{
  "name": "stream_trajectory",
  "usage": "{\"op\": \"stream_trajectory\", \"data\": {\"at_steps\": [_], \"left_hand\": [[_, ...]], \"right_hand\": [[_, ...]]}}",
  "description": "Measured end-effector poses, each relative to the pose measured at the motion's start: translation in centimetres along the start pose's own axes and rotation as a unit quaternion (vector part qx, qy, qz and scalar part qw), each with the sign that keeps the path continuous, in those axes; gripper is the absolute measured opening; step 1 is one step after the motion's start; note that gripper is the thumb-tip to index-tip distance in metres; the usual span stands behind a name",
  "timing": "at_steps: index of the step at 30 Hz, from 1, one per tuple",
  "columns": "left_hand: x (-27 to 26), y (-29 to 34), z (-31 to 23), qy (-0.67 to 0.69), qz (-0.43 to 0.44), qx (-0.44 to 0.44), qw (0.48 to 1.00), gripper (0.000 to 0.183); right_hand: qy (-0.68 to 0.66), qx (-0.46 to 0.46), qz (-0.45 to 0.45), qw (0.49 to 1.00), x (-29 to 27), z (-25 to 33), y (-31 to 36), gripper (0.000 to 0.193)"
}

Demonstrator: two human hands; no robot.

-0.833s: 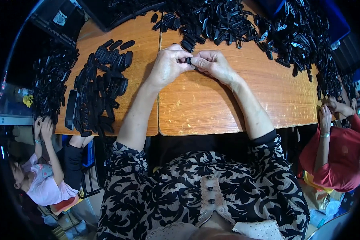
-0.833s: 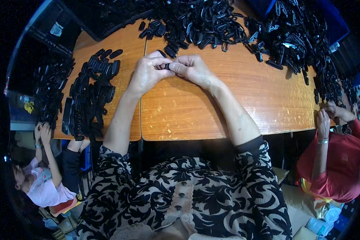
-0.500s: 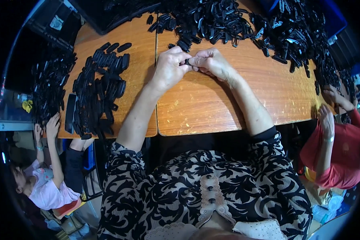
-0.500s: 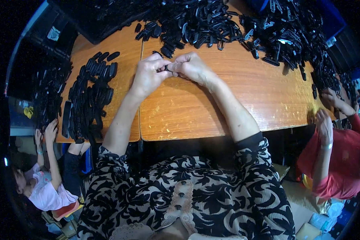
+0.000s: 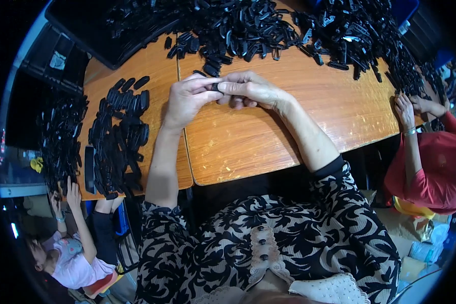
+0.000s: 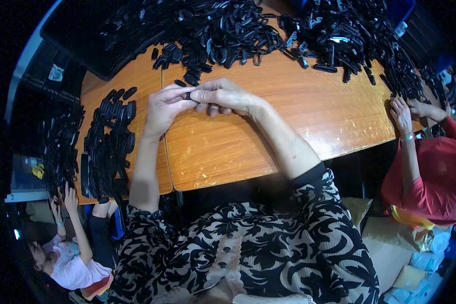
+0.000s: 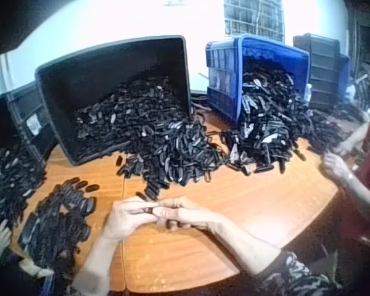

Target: The person assembles plastic components by hand, repeatedly picking up individual pieces from the table and fitting them together.

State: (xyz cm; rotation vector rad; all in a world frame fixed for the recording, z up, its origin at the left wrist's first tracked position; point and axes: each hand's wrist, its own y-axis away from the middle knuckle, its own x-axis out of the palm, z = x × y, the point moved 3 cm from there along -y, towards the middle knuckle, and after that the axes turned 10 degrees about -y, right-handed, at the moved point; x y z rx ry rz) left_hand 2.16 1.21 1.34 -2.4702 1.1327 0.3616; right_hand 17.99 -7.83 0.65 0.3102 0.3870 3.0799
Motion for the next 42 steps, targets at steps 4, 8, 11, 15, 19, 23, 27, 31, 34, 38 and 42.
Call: {"op": "stream_trajectory", "data": {"at_steps": [4,8,11,15,19,23,27,31,34,38,42], "left_hand": [[-0.2,-0.2,-0.9,-0.018,0.003,0.105,0.994,0.030],[0.1,-0.4,-0.1,0.052,0.001,0.083,0.995,0.029],[0.1,-0.1,1.2,0.134,-0.010,0.051,0.990,0.025],[-0.4,-0.9,2.4,0.283,-0.056,0.029,0.957,0.020],[-3.6,-1.1,2.6,0.399,-0.188,-0.035,0.897,0.036],[-5.0,-1.0,4.7,0.248,-0.197,-0.107,0.942,0.032],[-2.1,-0.9,2.5,-0.349,-0.184,0.106,0.913,0.032],[-1.2,-0.4,1.4,-0.443,-0.096,0.105,0.885,0.024],[-1.3,-0.3,0.4,-0.456,-0.067,0.054,0.886,0.022],[-1.1,0.0,0.3,-0.443,-0.053,0.093,0.890,0.015],[-0.8,0.1,0.5,-0.450,-0.028,0.057,0.891,0.018]], "right_hand": [[-0.079,-0.032,0.070,0.994,-0.3,-0.7,-0.5,0.033],[-0.111,-0.068,0.082,0.988,-0.2,-0.8,-0.6,0.039],[-0.112,-0.083,0.055,0.989,1.0,-0.2,-0.5,0.042],[0.123,-0.219,-0.202,0.947,-2.3,1.3,-0.4,0.040],[0.619,-0.233,-0.373,0.651,-8.5,2.3,1.4,0.039],[0.648,-0.190,-0.326,0.662,-6.6,1.1,-0.1,0.032],[0.639,-0.217,-0.280,0.683,-4.1,0.7,-0.5,0.015],[0.642,-0.210,-0.280,0.682,-3.3,0.4,-0.6,0.015],[0.662,-0.224,-0.289,0.655,-3.3,0.4,-0.3,0.015],[0.668,-0.213,-0.268,0.661,-2.2,0.5,-0.3,0.016],[0.628,-0.268,-0.197,0.704,-0.4,0.7,-0.2,0.018]]}}
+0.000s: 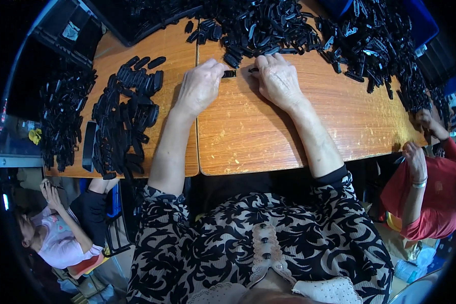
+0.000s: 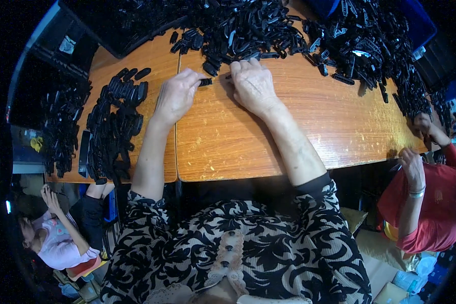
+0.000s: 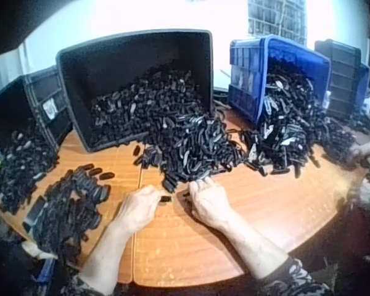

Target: The person assembles plastic components by hand, repeatedly picking up individual pieces from the table and fitting them together.

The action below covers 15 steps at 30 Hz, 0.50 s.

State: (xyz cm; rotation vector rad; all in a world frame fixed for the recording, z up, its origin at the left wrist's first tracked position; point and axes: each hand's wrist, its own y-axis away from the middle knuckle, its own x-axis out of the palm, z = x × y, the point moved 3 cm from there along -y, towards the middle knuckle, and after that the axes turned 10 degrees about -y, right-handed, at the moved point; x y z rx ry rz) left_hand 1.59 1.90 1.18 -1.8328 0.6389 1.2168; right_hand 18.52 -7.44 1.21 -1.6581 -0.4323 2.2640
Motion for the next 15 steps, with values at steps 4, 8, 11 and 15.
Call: {"op": "stream_trajectory", "data": {"at_steps": [4,8,11,15], "left_hand": [[-0.2,-0.1,-0.6,0.126,-0.041,-0.053,0.990,0.019],[0.9,0.0,-0.5,0.253,0.027,-0.087,0.963,0.020],[1.2,0.2,-0.3,0.288,0.025,-0.069,0.955,0.019],[1.2,0.0,-0.6,0.258,0.027,-0.053,0.964,0.019]], "right_hand": [[-0.175,-0.005,-0.052,0.983,-0.3,0.3,0.0,0.019],[-0.531,0.090,0.025,0.842,1.2,0.3,0.0,0.023],[-0.582,0.150,0.104,0.792,1.7,0.9,0.2,0.023],[-0.547,0.179,0.139,0.806,2.0,0.3,0.3,0.022]]}}
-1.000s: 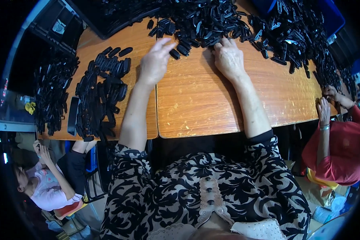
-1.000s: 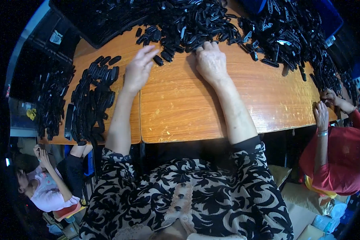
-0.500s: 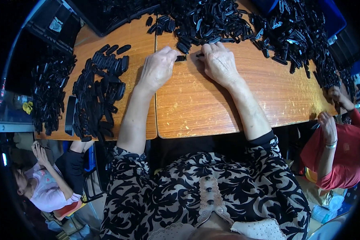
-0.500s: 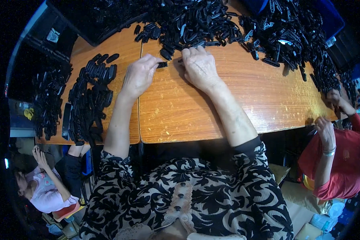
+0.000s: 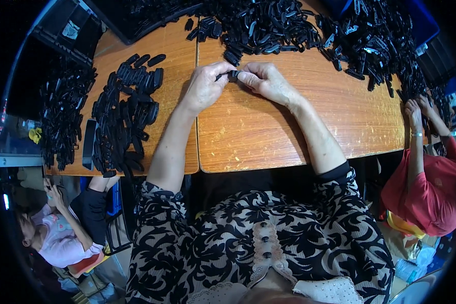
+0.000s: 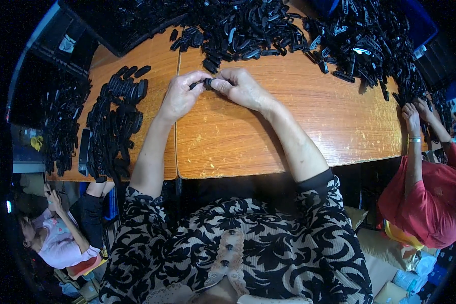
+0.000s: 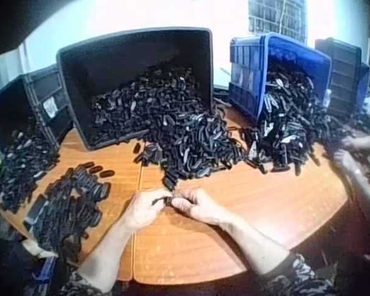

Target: The person assembles plastic components by hand, repeatedly picking up individual pieces from the table and fitting them together.

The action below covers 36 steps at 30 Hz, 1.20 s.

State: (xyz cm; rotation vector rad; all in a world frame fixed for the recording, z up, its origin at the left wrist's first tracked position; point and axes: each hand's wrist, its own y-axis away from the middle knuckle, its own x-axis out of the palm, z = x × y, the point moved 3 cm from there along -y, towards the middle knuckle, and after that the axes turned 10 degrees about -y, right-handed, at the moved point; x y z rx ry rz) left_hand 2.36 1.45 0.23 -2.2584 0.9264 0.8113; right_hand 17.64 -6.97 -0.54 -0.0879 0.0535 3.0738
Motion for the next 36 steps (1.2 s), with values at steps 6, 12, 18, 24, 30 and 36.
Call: {"op": "stream_trajectory", "data": {"at_steps": [6,12,18,24,30,36], "left_hand": [[-0.1,0.0,-0.2,-0.050,-0.006,0.074,0.996,0.020],[0.3,0.1,0.4,0.007,-0.023,0.083,0.996,0.023],[0.8,-0.3,1.6,0.113,-0.011,0.023,0.993,0.026],[-1.1,-0.2,1.3,0.179,-0.021,0.092,0.979,0.030],[-1.9,-0.1,1.2,0.235,0.092,0.016,0.968,0.040],[-1.1,-0.2,1.5,0.348,0.116,0.007,0.930,0.040]], "right_hand": [[-0.055,0.057,0.001,0.997,0.1,0.4,0.0,0.028],[0.004,0.091,-0.037,0.995,0.7,0.5,-0.2,0.030],[0.060,0.054,-0.111,0.991,1.1,-0.2,-0.4,0.029],[-0.131,0.064,0.007,0.989,0.8,0.4,0.6,0.035],[-0.131,-0.001,0.035,0.991,2.0,0.3,0.7,0.038],[-0.193,-0.008,-0.024,0.981,2.4,0.3,0.5,0.041]]}}
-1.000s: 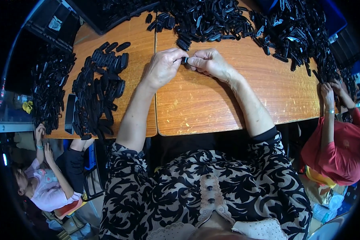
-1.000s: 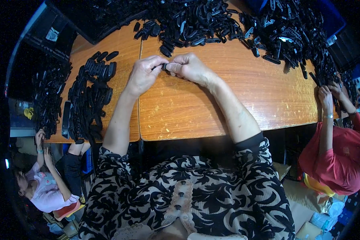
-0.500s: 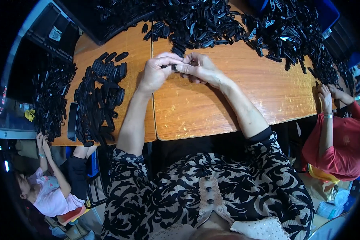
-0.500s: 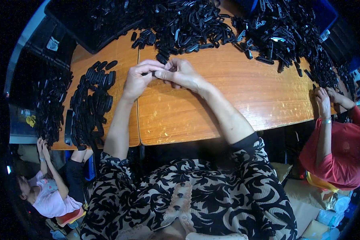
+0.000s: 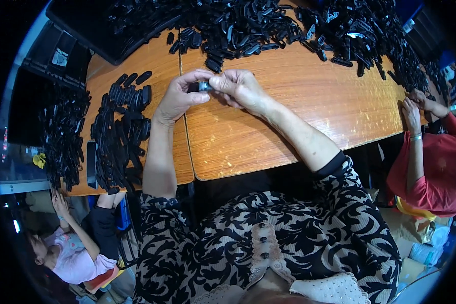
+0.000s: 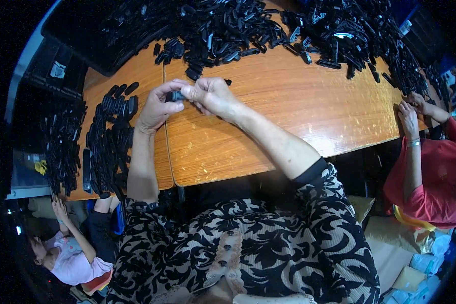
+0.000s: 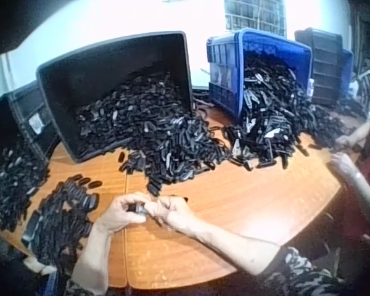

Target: The person assembles plastic components by hand, repeatedly picking up individual pieces from the table and fitting them together.

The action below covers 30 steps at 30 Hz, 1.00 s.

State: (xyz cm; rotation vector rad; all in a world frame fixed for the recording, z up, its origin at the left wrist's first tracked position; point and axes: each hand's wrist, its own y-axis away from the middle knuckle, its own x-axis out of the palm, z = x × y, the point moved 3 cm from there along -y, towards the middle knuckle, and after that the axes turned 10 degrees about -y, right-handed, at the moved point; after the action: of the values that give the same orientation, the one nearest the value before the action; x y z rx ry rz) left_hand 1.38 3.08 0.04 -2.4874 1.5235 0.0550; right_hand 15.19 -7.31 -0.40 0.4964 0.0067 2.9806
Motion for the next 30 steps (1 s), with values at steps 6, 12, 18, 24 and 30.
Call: {"op": "stream_trajectory", "data": {"at_steps": [6,12,18,24,30], "left_hand": [[0.0,-0.3,1.2,0.241,-0.007,-0.052,0.969,0.021],[-2.5,-0.9,1.8,0.173,-0.247,-0.097,0.948,0.029],[-1.8,-4.2,1.7,-0.209,-0.309,-0.166,0.913,0.043],[-0.2,-4.9,-0.1,-0.398,-0.171,-0.201,0.879,0.047],[0.0,-0.1,0.4,-0.181,-0.163,-0.164,0.956,0.030]], "right_hand": [[0.241,-0.122,-0.020,0.963,-0.8,2.1,-0.3,0.040],[0.566,-0.226,-0.103,0.786,-6.3,4.3,0.0,0.018],[0.586,-0.232,-0.056,0.775,-4.7,4.1,0.2,0.019],[0.626,-0.243,-0.004,0.741,-4.6,2.4,-0.3,0.015],[0.423,-0.126,-0.013,0.897,-3.3,2.2,-0.4,0.013]]}}
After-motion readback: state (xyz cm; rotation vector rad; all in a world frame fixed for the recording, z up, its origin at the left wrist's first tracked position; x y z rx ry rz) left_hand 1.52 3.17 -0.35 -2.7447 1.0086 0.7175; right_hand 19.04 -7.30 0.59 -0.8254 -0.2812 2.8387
